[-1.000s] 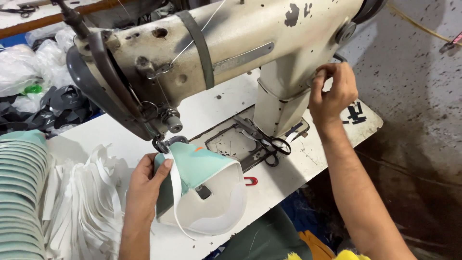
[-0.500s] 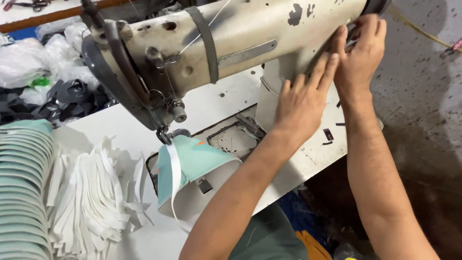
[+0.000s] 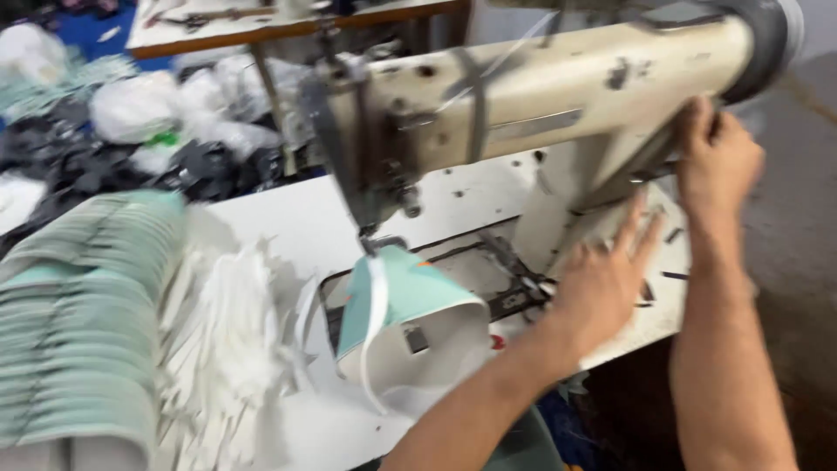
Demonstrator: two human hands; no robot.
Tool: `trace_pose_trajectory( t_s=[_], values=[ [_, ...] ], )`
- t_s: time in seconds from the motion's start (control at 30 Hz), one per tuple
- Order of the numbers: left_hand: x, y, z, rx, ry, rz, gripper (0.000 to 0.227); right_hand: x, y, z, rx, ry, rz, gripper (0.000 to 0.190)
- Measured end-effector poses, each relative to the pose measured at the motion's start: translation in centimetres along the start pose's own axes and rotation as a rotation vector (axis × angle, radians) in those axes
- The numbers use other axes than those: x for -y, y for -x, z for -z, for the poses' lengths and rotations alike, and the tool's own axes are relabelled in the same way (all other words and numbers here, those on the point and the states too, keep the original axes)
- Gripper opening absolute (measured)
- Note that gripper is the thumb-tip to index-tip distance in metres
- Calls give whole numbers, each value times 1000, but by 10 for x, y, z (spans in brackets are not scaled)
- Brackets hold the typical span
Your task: The person sews white straps onto light blue slide sandals using a sewing machine. They repeatedly pick up a sandal, align the strap, sew it in place, and then use scissors to cut the excess strap material.
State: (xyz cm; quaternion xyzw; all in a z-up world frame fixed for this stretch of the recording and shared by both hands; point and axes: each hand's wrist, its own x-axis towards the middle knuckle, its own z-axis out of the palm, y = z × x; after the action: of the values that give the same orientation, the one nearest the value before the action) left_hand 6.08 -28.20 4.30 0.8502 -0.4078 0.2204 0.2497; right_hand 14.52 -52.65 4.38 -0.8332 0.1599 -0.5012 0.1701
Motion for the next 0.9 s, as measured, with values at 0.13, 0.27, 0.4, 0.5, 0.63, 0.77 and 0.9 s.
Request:
trace_pose_trajectory(
  t_s=[0.13,0.27,0.4,0.5,0.63,0.77,0.9],
  values=[
    [-2,116,88,-33,520,100,46,53,72,20,216,-159,-22,29],
    [48,193,152,-442,472,197,13,166,123,34,726,-595,-103,21],
    [138,212,152,-610,555,701,21,250,136,12,932,-563,164,24],
    [199,200,135,-576,574,760,26,268,149,-18,1031,-451,303,31],
    [225,183,128,-233,1171,1002,31,257,154,-46,1252,-743,-46,38],
    [219,159,152,-84,675,791,34,275,133,-43,1283,-617,99,27],
    [207,162,150,-96,223,610,39,276,141,-41,1219,-572,179,17]
  ],
)
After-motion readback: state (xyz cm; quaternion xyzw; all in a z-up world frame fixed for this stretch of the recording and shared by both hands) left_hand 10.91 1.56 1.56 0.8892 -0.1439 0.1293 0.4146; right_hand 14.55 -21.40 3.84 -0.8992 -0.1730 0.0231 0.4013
